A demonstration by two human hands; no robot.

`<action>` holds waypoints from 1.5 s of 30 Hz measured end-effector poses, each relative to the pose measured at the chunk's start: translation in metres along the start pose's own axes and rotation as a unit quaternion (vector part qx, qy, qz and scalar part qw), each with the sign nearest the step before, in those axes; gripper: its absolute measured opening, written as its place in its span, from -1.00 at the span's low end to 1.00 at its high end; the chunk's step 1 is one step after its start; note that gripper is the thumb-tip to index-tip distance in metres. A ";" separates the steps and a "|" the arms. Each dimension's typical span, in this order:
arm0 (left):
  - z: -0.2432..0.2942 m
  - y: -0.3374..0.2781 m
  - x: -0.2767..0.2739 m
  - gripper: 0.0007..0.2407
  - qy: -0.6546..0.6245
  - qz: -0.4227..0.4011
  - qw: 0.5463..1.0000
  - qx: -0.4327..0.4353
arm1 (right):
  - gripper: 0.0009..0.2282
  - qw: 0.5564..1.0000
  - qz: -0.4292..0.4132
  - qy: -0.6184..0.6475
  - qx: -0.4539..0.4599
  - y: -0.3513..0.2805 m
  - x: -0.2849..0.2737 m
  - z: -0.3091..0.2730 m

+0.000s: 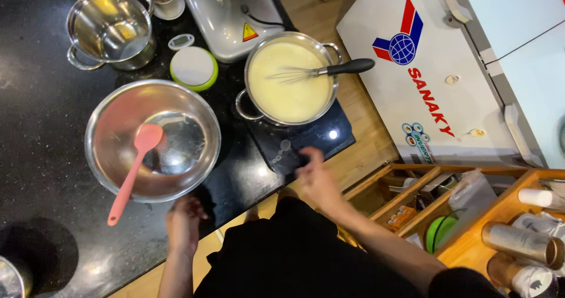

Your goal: The person pours a white liquid from a pot into a bowl containing a yellow mixture and whisks to combine. They then transfer the combined mixture back into the pot and continue whisking over a heated induction cooktop.

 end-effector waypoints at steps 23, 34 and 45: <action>0.060 -0.039 0.237 -0.73 0.159 -0.023 0.954 0.254 | -0.15 0.972 -0.030 -0.231 -0.019 0.041 -0.080 0.053; 0.016 -0.058 0.237 -0.61 0.274 0.010 0.916 0.291 | -0.33 0.988 0.083 0.085 -0.099 0.090 -0.112 0.055; 0.020 -0.129 0.292 -0.25 0.540 0.049 0.687 0.485 | -0.80 0.932 0.166 0.256 -0.196 0.202 -0.131 -0.048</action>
Point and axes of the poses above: each hand's wrist, its own y-axis towards the middle knuckle, its own x-axis out of the palm, z = x × y, the point moved 6 cm from there along y, towards the middle knuckle, and after that the axes turned 10 degrees about z, right-handed, at the moved point
